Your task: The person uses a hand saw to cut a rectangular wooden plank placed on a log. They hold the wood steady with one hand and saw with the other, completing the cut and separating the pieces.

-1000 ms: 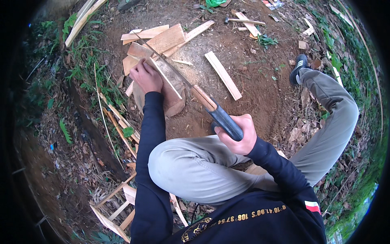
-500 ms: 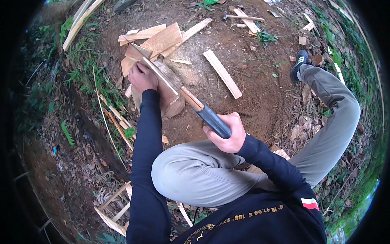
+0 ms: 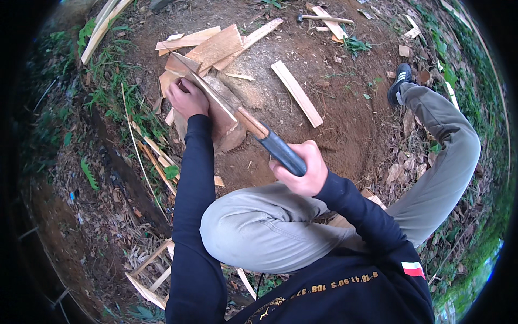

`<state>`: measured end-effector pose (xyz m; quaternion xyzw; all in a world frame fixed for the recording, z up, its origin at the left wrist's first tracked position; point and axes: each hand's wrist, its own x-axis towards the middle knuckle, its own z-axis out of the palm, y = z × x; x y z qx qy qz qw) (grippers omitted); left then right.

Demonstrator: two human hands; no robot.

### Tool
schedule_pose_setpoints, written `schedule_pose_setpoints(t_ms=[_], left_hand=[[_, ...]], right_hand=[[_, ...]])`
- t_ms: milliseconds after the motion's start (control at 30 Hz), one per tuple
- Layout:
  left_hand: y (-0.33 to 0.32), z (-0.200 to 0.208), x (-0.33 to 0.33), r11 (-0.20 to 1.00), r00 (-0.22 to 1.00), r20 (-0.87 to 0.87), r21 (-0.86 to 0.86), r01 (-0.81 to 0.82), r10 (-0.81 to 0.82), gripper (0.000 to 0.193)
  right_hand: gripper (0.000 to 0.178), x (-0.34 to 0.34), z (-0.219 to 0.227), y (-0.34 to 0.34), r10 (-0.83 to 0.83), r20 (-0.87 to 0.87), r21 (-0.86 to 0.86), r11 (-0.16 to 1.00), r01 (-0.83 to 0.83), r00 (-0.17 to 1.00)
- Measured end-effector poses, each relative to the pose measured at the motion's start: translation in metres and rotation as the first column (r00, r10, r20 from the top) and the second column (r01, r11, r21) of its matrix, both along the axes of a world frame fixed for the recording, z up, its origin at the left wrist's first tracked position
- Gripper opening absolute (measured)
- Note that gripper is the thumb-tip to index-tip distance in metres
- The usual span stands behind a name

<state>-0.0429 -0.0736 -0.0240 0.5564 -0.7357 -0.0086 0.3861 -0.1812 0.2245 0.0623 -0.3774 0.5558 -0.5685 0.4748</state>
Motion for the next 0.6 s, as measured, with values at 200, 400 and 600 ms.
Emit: schedule_pose_setpoints(t_ms=[200, 400, 600], left_hand=[[0.000, 0.002, 0.002, 0.999, 0.997, 0.079, -0.045, -0.006, 0.010, 0.017], [0.001, 0.002, 0.001, 1.000, 0.999, 0.053, -0.017, -0.009, 0.010, 0.017], [0.001, 0.002, 0.002, 1.000, 0.999, 0.052, 0.010, -0.008, 0.007, 0.015]], right_hand=[[0.013, -0.001, 0.001, 0.000, 0.010, 0.050, 0.050, 0.999, -0.013, 0.999], [0.015, 0.000, -0.006, 0.016, 0.026, -0.013, -0.003, 1.000, -0.026, 1.000], [0.013, 0.006, -0.005, -0.011, 0.003, 0.032, 0.033, 0.999, -0.004, 0.999]])
